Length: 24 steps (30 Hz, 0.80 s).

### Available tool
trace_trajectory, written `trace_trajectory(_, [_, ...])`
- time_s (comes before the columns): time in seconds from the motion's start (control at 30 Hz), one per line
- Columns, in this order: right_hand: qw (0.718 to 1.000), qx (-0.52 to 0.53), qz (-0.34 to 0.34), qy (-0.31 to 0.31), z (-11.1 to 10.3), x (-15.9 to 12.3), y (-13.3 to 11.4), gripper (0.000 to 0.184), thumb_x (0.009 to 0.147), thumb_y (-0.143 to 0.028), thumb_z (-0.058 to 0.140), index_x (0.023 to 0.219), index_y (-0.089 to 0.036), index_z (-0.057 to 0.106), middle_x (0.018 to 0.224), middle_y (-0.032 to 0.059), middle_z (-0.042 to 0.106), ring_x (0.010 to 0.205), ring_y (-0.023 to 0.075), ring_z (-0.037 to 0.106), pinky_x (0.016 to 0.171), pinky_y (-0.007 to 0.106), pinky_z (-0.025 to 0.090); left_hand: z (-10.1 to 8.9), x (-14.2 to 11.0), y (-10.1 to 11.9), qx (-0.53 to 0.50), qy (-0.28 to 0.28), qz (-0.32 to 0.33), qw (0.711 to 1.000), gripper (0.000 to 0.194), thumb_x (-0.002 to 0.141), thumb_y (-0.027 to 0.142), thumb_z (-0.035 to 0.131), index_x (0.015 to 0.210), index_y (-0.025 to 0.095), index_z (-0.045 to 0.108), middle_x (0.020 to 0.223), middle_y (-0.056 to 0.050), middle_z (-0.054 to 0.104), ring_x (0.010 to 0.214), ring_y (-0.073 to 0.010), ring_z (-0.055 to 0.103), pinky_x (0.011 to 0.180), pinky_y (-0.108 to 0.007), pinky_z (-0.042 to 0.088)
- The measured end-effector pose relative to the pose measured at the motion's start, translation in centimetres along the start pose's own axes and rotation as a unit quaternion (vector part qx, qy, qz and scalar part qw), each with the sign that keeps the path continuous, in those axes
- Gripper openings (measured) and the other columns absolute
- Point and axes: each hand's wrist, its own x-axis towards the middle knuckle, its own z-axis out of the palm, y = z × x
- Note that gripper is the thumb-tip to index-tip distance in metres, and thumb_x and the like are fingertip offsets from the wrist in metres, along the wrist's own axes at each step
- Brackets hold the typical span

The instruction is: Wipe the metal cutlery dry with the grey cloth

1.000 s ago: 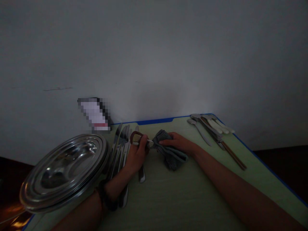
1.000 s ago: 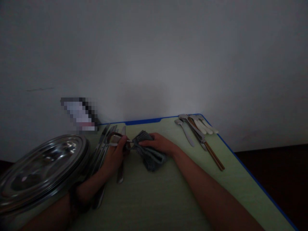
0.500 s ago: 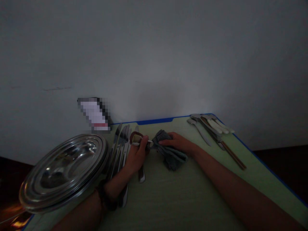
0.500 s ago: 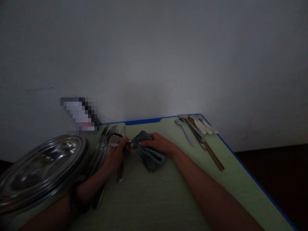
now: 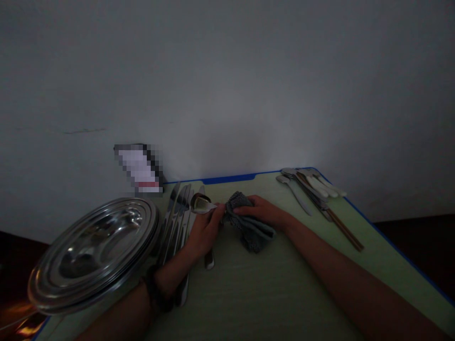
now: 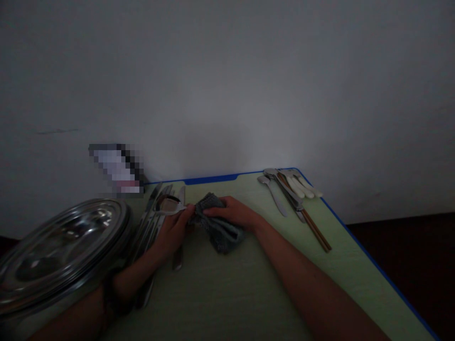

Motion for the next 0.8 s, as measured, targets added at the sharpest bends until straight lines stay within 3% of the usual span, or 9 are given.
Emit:
trace_trajectory(0.2, [1.000, 0.014, 0.019, 0.007, 0.0, -0.1, 0.0, 0.030, 0.063, -0.038, 0.068, 0.079, -0.014, 0.064, 0.072, 0.0007, 0.065, 0.059, 0.0098, 0.057, 0.061, 0.025, 0.044, 0.0, 0.4, 0.8, -0.154, 0.093, -0.089, 0.980, 0.029, 0.074, 0.045, 0.051, 0.064, 0.019, 0.046, 0.049, 0.008, 0.038, 0.040, -0.0070, 0.038, 0.038, -0.015, 0.032])
trace_trajectory(0.33, [0.998, 0.055, 0.023, 0.010, -0.2, 0.0, 0.1, 0.028, 0.063, -0.037, 0.069, 0.077, -0.013, 0.064, 0.070, 0.0005, 0.065, 0.057, 0.0087, 0.057, 0.058, 0.023, 0.044, -0.3, 1.3, 1.1, -0.258, 0.166, -0.070, 0.949, 0.026, 0.075, 0.041, 0.048, 0.061, 0.020, 0.041, 0.044, 0.010, 0.027, 0.034, -0.0054, 0.028, 0.031, -0.013, 0.022])
trace_trajectory(0.4, [0.997, 0.069, 0.025, 0.016, -0.3, 0.1, 0.3, 0.028, 0.063, -0.037, 0.069, 0.077, -0.013, 0.064, 0.069, 0.0002, 0.065, 0.056, 0.0083, 0.057, 0.057, 0.022, 0.044, -0.4, 1.4, 1.1, -0.271, 0.162, -0.056, 0.947, 0.025, 0.076, 0.039, 0.048, 0.062, 0.020, 0.041, 0.044, 0.010, 0.025, 0.033, -0.0052, 0.025, 0.030, -0.012, 0.020])
trace_trajectory(0.57, [0.999, 0.043, 0.024, 0.021, -0.4, 0.2, 0.6, 0.031, 0.063, -0.039, 0.069, 0.078, -0.013, 0.064, 0.071, 0.0007, 0.065, 0.058, 0.0086, 0.058, 0.058, 0.022, 0.045, -0.1, 0.7, 1.0, -0.194, 0.103, -0.045, 0.974, 0.031, 0.078, 0.044, 0.048, 0.061, 0.019, 0.042, 0.046, 0.009, 0.029, 0.036, -0.0048, 0.029, 0.033, -0.013, 0.025])
trace_trajectory(0.8, [0.999, -0.003, -0.001, -0.032, -0.3, -0.1, 0.2, 0.031, 0.067, -0.040, 0.065, 0.082, -0.013, 0.064, 0.075, 0.0007, 0.066, 0.062, 0.0091, 0.058, 0.065, 0.023, 0.046, -0.3, 0.0, 1.1, -0.085, 0.069, -0.034, 0.993, 0.038, 0.079, 0.051, 0.045, 0.058, 0.019, 0.040, 0.048, 0.008, 0.030, 0.040, -0.0065, 0.031, 0.035, -0.016, 0.028])
